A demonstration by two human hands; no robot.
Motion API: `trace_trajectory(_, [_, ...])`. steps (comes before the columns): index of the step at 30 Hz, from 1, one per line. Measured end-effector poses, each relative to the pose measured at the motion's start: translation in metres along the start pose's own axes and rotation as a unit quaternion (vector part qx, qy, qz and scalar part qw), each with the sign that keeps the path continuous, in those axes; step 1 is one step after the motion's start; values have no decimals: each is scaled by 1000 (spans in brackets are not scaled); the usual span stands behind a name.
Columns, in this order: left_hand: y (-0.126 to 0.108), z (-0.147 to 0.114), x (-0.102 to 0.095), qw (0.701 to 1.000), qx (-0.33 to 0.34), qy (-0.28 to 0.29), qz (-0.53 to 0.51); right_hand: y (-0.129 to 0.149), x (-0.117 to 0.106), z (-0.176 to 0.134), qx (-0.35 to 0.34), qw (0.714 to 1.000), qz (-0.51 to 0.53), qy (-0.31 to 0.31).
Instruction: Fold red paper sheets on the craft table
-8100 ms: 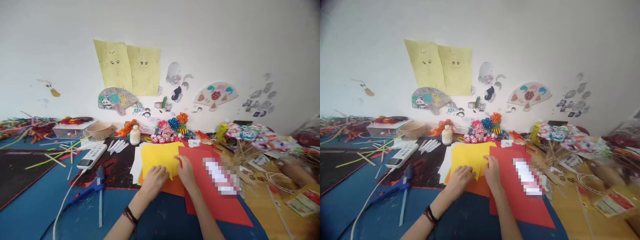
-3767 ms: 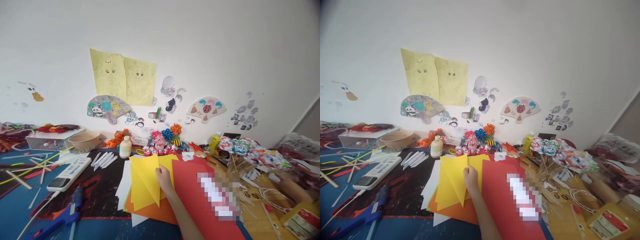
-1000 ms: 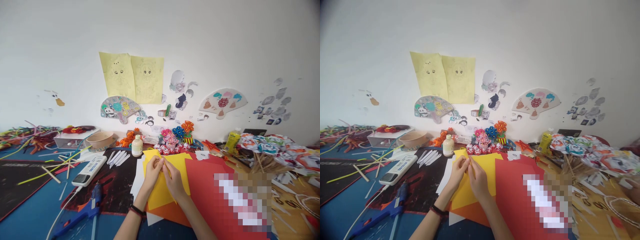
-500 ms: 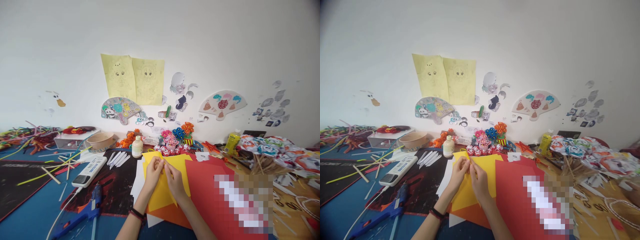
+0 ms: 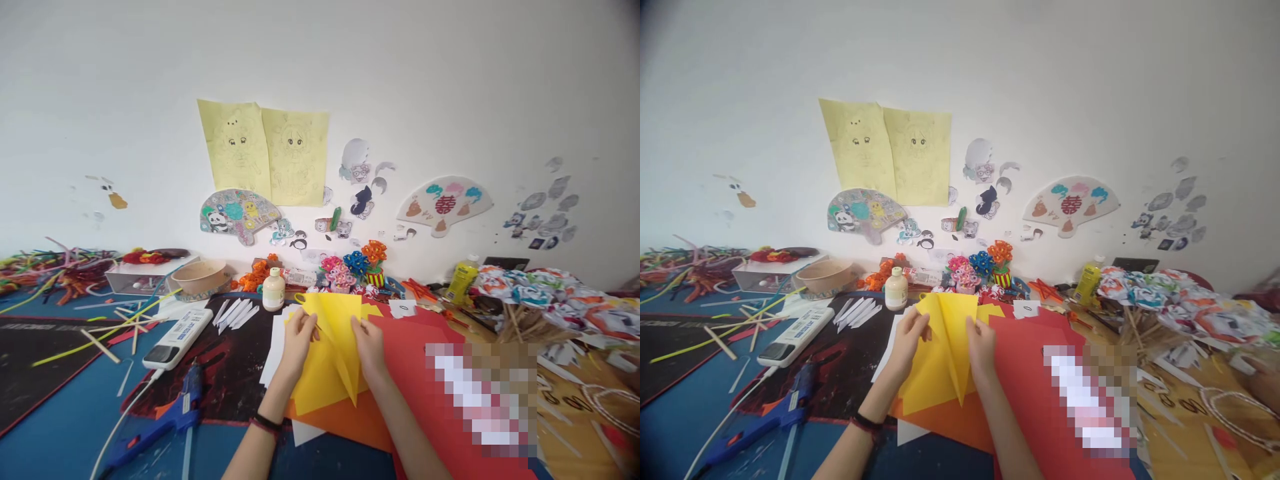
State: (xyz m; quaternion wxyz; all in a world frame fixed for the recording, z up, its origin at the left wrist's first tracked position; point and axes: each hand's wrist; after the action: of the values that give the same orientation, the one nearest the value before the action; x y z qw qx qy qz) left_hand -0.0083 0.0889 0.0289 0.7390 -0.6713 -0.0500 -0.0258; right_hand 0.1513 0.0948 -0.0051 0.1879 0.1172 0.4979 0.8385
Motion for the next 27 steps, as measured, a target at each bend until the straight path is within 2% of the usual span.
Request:
trace_trajectory(3, [-1,6,-17,994,-15,-105,-18,-5,-15,11,5,998,16,-62])
trace_trajectory(6, [4,12,-31,985,-26,-167,-12,-5,-23,17,8,995,46,-93])
trace_trajectory(11, [13,18,-38,983,-61,-171,30,-7,-23,19,12,987,94,-127])
trace_trajectory(16, [19,18,-42,985,-108,-115,65,-7,-26,21,20,981,132,-142])
trace_trajectory(19, [22,19,-47,985,-121,-95,76,-3,-29,24,30,981,154,-115])
trace_trajectory(21, [24,20,-51,985,-98,-103,99,2,-31,25,39,982,166,-83])
trace_trajectory(24, [22,21,-54,982,-50,-100,155,9,-34,25,82,973,217,13])
trace_trajectory(27, [12,17,-53,972,-33,-85,217,16,-37,24,137,955,248,90])
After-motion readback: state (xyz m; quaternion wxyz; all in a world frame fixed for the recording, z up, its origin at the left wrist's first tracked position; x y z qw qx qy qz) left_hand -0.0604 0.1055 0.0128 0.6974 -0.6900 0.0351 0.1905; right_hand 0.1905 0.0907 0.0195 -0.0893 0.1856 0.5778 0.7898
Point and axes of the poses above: each hand's wrist, its own z-axis towards the middle knuckle, its own x-axis out of the palm, y = z × x, and after that the axes turned 13 degrees about -x, right-handed
